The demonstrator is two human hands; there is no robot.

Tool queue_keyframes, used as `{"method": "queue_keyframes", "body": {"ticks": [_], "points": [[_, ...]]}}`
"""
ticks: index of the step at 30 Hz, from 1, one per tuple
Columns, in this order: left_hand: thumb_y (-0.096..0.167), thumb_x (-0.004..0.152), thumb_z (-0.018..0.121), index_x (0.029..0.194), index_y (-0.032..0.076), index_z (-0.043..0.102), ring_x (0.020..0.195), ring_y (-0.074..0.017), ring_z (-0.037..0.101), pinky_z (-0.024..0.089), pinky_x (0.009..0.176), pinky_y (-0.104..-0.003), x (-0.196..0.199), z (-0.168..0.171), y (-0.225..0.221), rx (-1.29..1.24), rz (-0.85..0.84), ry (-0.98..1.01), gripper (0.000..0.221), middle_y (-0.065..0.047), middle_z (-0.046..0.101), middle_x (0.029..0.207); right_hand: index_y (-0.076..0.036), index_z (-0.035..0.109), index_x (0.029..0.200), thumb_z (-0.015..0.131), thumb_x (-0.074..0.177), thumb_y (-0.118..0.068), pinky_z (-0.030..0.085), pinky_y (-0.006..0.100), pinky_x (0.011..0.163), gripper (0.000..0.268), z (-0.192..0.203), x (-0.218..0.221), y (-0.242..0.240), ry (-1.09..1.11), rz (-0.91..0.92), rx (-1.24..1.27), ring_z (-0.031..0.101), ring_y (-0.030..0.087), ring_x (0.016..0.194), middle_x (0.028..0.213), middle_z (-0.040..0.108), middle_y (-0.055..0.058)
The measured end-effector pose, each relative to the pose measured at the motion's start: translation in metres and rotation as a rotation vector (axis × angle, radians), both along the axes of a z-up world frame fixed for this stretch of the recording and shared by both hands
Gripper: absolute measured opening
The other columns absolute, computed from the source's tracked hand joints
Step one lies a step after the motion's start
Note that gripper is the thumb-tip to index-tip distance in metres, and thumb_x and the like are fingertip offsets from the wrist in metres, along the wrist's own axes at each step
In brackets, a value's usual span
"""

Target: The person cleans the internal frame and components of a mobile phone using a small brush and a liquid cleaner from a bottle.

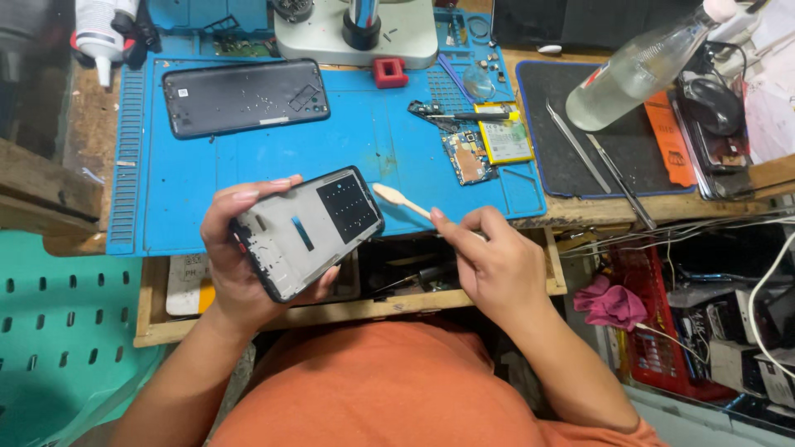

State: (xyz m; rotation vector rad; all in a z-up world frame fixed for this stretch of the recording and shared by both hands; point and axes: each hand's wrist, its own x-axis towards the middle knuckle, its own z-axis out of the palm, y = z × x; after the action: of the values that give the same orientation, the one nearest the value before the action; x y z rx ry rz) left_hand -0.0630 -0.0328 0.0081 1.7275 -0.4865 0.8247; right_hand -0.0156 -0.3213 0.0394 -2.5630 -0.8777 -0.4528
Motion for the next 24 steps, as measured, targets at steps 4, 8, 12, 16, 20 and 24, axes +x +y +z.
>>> {"method": "queue_keyframes", "body": {"ticks": [4, 8, 12, 16, 20, 24], "points": [[0.021, 0.075, 0.093, 0.148, 0.017, 0.026, 0.127, -0.0277, 0.057, 0.055, 0.112, -0.042, 0.002, 0.004, 0.000, 0.052, 0.011, -0.025, 0.100, -0.015, 0.045, 0.137, -0.024, 0.074, 0.127, 0.072, 0.085, -0.005, 0.050, 0.037, 0.055, 0.046, 0.019, 0.007, 0.030, -0.039, 0.008, -0.036, 0.064, 0.025, 0.068, 0.092, 0.063, 0.004], [0.022, 0.076, 0.094, 0.148, 0.016, 0.028, 0.127, -0.0284, 0.058, 0.055, 0.112, -0.043, 0.003, 0.009, 0.001, 0.053, 0.001, -0.025, 0.098, -0.015, 0.045, 0.137, -0.025, 0.076, 0.125, 0.068, 0.079, -0.002, 0.051, 0.037, 0.055, 0.052, 0.054, 0.002, 0.027, 0.114, 0.032, -0.153, 0.065, 0.024, 0.065, 0.087, 0.063, 0.002], [0.023, 0.075, 0.093, 0.143, 0.014, 0.029, 0.129, -0.0332, 0.059, 0.057, 0.108, -0.044, 0.002, 0.011, 0.001, 0.133, 0.014, -0.083, 0.094, -0.018, 0.048, 0.135, -0.026, 0.075, 0.123, 0.068, 0.081, -0.003, 0.051, 0.037, 0.058, 0.049, 0.061, -0.006, 0.015, 0.079, -0.001, -0.131, 0.065, 0.024, 0.068, 0.087, 0.061, 0.002], [0.026, 0.076, 0.095, 0.139, 0.014, 0.032, 0.125, -0.0343, 0.061, 0.060, 0.105, -0.045, 0.002, 0.012, -0.002, 0.204, 0.080, -0.152, 0.091, -0.018, 0.050, 0.134, -0.024, 0.076, 0.123, 0.069, 0.083, -0.004, 0.050, 0.038, 0.056, 0.045, 0.049, -0.009, 0.014, 0.126, 0.012, -0.134, 0.063, 0.026, 0.065, 0.085, 0.061, 0.005], [0.025, 0.077, 0.095, 0.139, 0.016, 0.034, 0.126, -0.0340, 0.061, 0.059, 0.109, -0.048, -0.001, 0.011, -0.003, 0.175, 0.036, -0.170, 0.087, -0.016, 0.049, 0.135, -0.026, 0.075, 0.120, 0.070, 0.084, -0.006, 0.050, 0.037, 0.056, 0.042, 0.045, -0.014, 0.003, 0.210, -0.010, -0.101, 0.065, 0.024, 0.064, 0.085, 0.063, 0.002], [0.019, 0.077, 0.097, 0.137, 0.022, 0.039, 0.130, -0.0365, 0.059, 0.054, 0.112, -0.050, -0.007, 0.006, -0.005, 0.187, -0.039, -0.177, 0.083, -0.013, 0.049, 0.135, -0.023, 0.074, 0.125, 0.067, 0.083, -0.002, 0.050, 0.039, 0.057, 0.047, 0.041, -0.022, -0.007, 0.239, 0.003, -0.079, 0.064, 0.026, 0.065, 0.086, 0.063, 0.005]]}}
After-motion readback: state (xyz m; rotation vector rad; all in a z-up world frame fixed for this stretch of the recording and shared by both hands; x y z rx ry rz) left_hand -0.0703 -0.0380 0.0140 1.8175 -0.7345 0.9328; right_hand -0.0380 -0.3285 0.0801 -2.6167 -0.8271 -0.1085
